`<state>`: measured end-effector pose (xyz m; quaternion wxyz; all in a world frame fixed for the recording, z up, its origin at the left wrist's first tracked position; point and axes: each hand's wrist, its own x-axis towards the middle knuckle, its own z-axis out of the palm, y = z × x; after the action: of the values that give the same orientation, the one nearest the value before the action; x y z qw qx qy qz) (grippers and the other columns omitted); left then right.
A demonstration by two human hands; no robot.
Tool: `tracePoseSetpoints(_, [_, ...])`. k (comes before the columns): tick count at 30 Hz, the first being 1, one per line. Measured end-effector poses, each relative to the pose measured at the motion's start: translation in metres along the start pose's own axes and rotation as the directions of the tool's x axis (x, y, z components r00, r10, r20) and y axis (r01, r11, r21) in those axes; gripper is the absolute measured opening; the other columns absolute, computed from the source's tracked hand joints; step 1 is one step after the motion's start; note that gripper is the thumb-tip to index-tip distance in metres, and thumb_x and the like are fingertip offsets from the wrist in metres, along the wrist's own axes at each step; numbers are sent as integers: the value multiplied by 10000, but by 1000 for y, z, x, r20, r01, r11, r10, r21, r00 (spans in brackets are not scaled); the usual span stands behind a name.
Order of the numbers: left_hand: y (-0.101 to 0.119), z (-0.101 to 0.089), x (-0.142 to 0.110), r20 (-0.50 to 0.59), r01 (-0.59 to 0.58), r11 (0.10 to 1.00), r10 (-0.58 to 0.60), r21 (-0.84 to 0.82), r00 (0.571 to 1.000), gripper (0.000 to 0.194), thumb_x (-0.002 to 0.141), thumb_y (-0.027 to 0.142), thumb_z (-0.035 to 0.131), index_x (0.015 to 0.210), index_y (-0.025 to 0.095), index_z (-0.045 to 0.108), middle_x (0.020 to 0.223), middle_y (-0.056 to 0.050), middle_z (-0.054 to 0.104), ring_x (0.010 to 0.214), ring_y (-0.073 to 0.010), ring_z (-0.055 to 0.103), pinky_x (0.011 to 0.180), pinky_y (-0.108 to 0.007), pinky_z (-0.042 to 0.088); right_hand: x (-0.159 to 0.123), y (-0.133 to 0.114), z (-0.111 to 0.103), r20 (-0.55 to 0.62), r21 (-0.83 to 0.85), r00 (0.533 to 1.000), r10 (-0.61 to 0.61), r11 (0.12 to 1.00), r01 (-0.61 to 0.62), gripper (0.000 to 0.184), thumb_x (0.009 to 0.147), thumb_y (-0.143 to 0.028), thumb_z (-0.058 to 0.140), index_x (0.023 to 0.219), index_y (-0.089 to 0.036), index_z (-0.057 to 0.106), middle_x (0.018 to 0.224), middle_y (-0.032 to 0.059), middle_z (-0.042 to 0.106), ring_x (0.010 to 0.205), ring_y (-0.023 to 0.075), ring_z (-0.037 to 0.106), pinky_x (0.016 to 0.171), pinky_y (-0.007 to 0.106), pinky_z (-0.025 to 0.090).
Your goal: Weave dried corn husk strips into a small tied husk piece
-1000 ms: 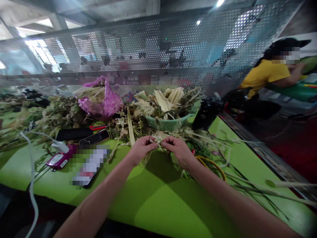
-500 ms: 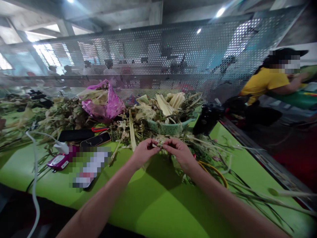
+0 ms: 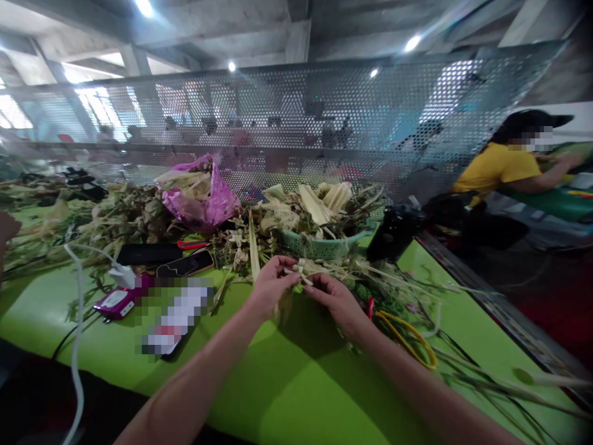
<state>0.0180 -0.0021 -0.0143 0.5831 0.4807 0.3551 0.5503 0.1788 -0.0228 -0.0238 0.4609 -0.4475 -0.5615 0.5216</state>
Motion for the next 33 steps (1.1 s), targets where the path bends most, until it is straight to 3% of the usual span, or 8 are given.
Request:
tracePoseSetpoints(4, [-1,-1,0,-8,1,1000,-2,-31,1000,304,666,241,737,918,146,597,803,-24,619,729,-104,560,718,-238,435,0,8,7,31,-41,999,-5,999,7,302,674,-376,736,857,-177,600,840,15,611,797,175,544,748,300,416])
tracePoseSetpoints(11, [-2,-1,-1,48,75,992,-71,-102,996,369,607,235,780,922,132,619,828,-34,647,748,-118,587,750,-270,457,-3,10,10,-73,-89,996,-57,995,51,289,692,-425,703,795,-191,568,742,1,599,679,159,532,651,291,428])
tracePoseSetpoints(16, [-3,-4,2,79,105,993,-100,-61,992,309,624,294,763,842,114,638,782,-39,651,695,-103,562,717,-258,434,-4,10,9,-53,-143,997,-65,988,57,251,729,-424,660,785,-190,588,667,-14,571,577,136,488,576,276,403])
tracePoseSetpoints(26, [2,-8,2,78,146,988,-141,-58,987,304,575,303,783,723,116,595,660,12,575,607,-74,502,633,-224,389,-6,2,12,29,-322,981,-189,928,189,157,761,-347,616,741,-193,587,691,0,567,672,166,498,660,296,400])
tracePoseSetpoints(33, [6,-10,1,102,203,978,-197,-53,975,266,599,261,759,733,124,574,664,15,569,598,-69,508,656,-235,409,-6,2,11,17,-358,980,-199,914,192,139,768,-338,595,745,-204,568,677,-2,547,656,164,476,637,289,388])
